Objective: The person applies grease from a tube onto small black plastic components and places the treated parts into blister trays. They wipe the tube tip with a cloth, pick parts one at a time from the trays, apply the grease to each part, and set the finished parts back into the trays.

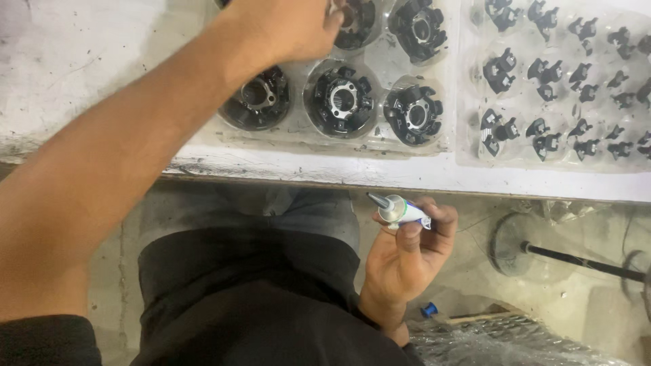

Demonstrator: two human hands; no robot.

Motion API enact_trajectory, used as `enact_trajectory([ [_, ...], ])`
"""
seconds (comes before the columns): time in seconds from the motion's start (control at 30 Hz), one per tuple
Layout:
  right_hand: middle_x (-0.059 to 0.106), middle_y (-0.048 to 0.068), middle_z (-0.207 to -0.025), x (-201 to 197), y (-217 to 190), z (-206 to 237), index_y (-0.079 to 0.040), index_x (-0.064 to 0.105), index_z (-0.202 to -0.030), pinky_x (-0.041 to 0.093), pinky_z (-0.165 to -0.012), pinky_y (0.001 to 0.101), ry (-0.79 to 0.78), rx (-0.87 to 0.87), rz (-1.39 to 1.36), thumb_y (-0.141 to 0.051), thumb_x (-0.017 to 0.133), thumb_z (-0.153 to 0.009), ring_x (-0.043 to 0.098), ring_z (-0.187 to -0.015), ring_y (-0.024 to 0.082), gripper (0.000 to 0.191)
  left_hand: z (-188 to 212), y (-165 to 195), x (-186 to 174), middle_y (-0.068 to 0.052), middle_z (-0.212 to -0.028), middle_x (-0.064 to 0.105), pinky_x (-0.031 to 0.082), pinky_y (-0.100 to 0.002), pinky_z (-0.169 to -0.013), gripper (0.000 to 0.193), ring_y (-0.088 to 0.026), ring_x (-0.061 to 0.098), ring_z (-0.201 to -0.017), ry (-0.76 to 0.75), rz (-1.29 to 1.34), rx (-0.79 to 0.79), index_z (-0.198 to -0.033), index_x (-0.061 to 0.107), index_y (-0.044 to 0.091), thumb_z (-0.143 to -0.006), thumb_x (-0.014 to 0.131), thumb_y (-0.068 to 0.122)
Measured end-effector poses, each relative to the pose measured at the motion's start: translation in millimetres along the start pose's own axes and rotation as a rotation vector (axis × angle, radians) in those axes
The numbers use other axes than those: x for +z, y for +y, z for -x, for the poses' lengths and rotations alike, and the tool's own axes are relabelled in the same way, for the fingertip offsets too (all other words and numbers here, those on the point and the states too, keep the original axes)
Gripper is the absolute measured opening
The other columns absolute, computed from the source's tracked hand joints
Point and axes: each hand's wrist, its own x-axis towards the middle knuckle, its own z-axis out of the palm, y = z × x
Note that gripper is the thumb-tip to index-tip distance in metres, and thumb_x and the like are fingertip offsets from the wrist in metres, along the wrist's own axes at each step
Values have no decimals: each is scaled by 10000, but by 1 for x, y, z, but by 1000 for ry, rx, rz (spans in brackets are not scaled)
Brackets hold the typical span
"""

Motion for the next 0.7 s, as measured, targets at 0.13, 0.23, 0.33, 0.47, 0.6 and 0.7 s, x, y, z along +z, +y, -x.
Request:
enact_trajectory([
  [0.13,670,100,-1239,-7,-3,2,-24,579,-1290,593,-903,471,-14,90,-73,-48,781,-980,693,-1057,276,370,3,29,4,-175,-924,728,569,-517,-746,446,-348,709,-895,-39,-305,94,-1033,744,25,-1049,582,440],
  [0.23,675,104,-1265,-17,-7,3,-24,584,-1302,584,-948,491,-20,132,-96,-37,780,-975,690,-1090,280,382,8,44,-9,-182,-941,728,565,-517,-727,452,-353,710,-896,95,-230,176,-1072,721,6,-1022,665,452],
  [0.33,682,113,-1265,-30,-8,1,-17,599,-1300,575,-979,493,-17,157,-94,-17,778,-972,685,-1110,278,374,27,58,-27,-161,-951,741,564,-478,-748,399,-335,717,-882,268,8,208,-1118,699,8,-991,766,380],
  [0.47,687,111,-1268,-40,-4,-1,-13,610,-1283,574,-991,485,24,170,-69,-10,767,-973,683,-1128,275,348,90,61,-58,-185,-1047,668,603,-430,-805,341,-306,688,-937,102,556,62,-1085,633,34,-965,716,343],
  [0.6,705,133,-1194,-40,3,-2,10,604,-1287,582,-951,484,29,217,-147,-43,755,-992,691,-1078,285,336,151,78,-64,-172,-1196,628,579,-428,-927,512,-295,662,-1081,238,1319,205,-1271,514,99,-860,770,267],
  [0.7,717,157,-1116,-32,8,2,38,610,-1303,602,-916,483,-12,228,-189,-98,781,-990,704,-1023,295,381,180,92,-52,-191,-1371,565,472,-440,-1162,695,-327,567,-1307,353,1833,231,-1428,429,93,-845,780,232],
])
